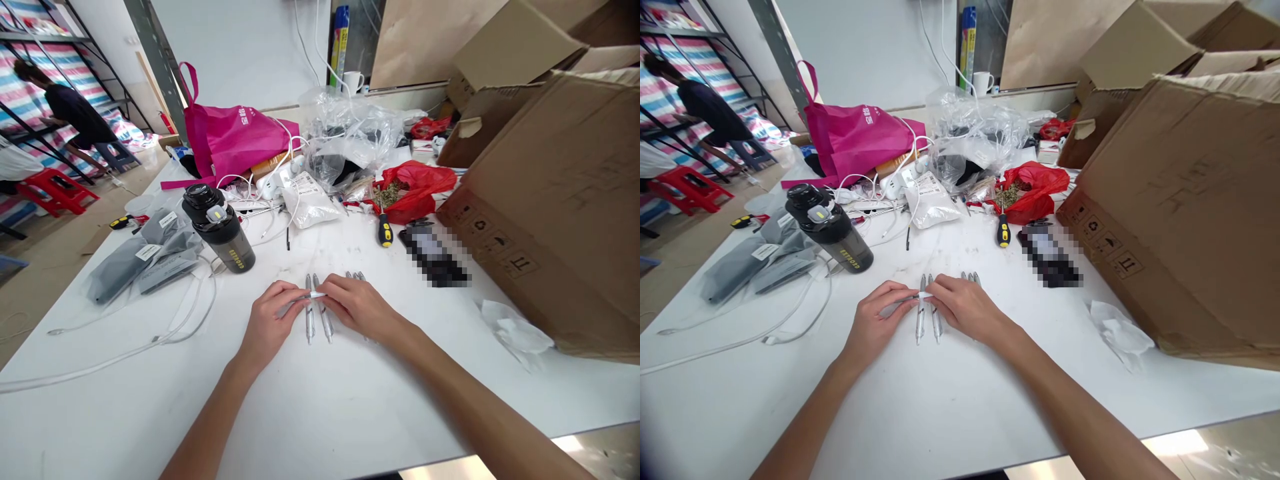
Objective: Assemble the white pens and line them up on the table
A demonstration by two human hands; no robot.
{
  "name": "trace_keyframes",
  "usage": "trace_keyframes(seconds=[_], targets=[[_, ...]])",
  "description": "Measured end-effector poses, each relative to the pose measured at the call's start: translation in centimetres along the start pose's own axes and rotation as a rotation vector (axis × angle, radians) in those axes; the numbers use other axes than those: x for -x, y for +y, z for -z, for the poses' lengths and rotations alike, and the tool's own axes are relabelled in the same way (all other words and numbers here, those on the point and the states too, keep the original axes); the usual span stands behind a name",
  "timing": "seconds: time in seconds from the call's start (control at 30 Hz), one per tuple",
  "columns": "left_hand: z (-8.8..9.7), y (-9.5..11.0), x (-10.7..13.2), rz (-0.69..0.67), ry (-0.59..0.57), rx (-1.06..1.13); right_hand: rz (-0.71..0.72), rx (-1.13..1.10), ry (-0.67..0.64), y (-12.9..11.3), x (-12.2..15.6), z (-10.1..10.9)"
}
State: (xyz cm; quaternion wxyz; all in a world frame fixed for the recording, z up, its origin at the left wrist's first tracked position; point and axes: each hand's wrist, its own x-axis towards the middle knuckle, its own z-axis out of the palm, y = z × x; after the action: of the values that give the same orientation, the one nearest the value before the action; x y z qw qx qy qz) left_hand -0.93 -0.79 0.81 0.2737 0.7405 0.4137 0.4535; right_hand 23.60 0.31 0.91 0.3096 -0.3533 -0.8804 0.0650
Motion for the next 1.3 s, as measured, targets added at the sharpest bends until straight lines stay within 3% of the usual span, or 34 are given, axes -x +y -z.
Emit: trace_keyframes(seconds=[0.6,1.3], targets=[[-0.47,0.10,0.13,-0.053,0.060,-0.017,-0.017,-0.084,0.007,0.26,-0.04,0.13],[-0.65,0.50,0.25,0.006,0.023,-0.027,-0.001,-0.045,-0.027,0.11,-0.10,0.34]])
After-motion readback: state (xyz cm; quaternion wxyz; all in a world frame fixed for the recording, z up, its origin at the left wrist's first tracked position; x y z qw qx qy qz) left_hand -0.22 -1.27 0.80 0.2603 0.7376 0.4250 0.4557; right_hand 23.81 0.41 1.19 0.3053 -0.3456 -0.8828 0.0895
